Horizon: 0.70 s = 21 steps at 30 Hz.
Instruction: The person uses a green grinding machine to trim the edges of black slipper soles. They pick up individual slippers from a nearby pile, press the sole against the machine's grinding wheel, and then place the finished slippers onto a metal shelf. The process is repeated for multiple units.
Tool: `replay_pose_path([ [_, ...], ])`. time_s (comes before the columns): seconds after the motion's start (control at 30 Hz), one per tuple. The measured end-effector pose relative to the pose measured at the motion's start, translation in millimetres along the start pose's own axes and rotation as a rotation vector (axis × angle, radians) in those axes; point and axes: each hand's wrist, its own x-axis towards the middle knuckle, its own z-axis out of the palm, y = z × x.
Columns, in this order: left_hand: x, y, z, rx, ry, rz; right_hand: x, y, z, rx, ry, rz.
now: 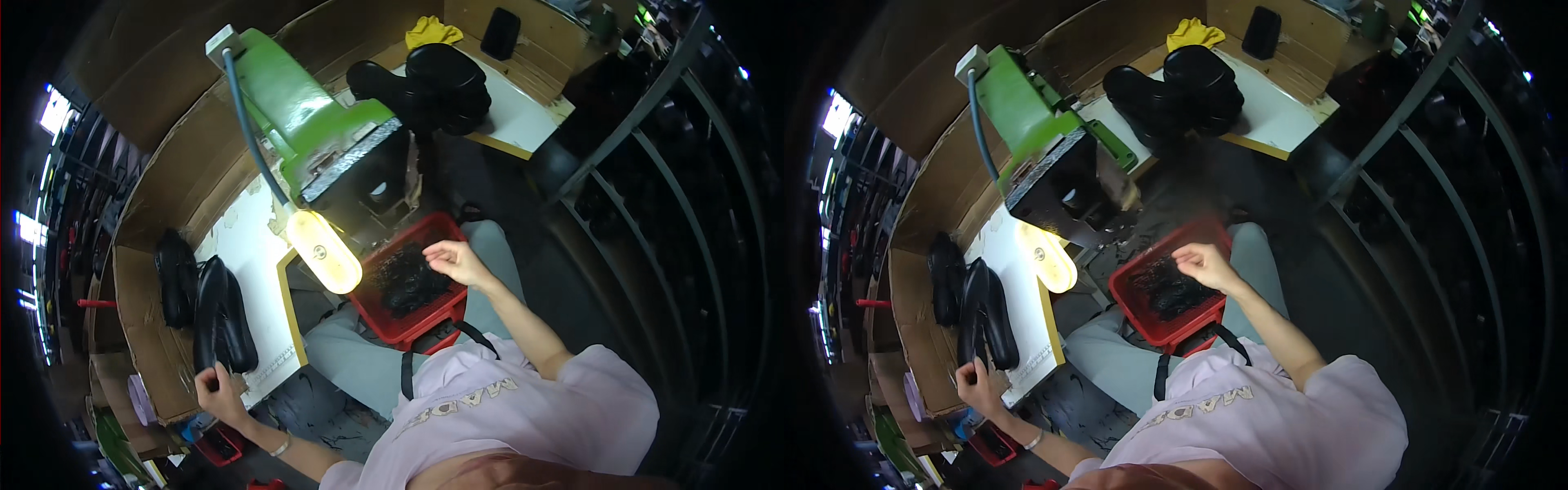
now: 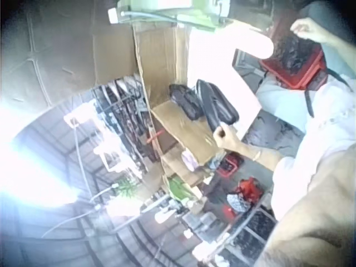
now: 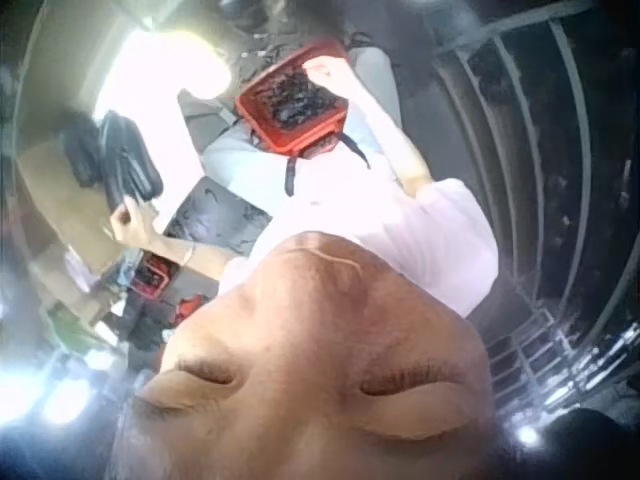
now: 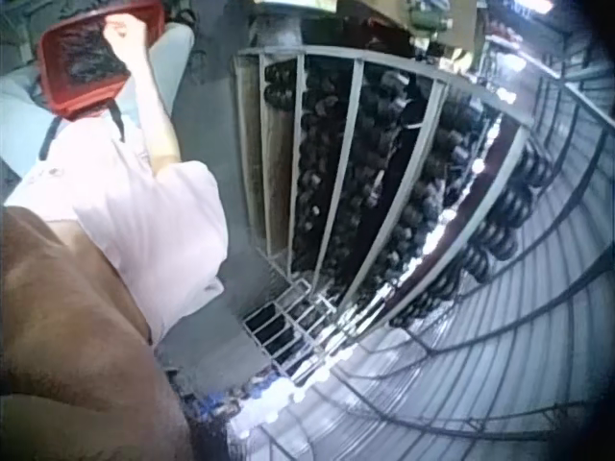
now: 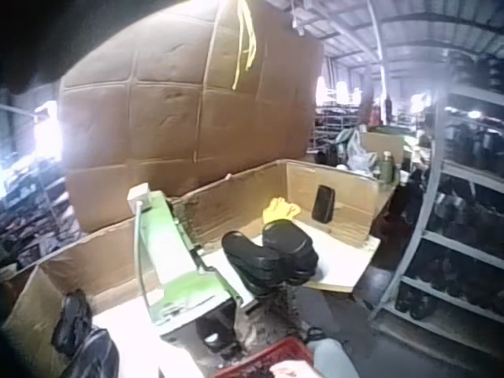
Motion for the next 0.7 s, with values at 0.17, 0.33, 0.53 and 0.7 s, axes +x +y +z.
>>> replay_pose_path([
  [0.17,-59.8,73.8,6.3,-0.284,-0.405,-0.139,-7.1,-5.4,23.3,0.443,-0.212,-0.063],
  [0.33,-120.6,78.9,91.5,-0.879,-0.962,-0.605,4.0,-18.5,22.4,0.82,-0.231,-0.345],
  [0.53,-120.6,142.3,161.2,-0.97,-0.78,-0.245,26.9,-60.5,-34.7,0.39,0.235,-0.504],
  [0.7,-102.8,156.6,178.0,-0.705,-0.635,0.029,40.9,-90.4,-25.4,0.278,0.293,-0.538],
])
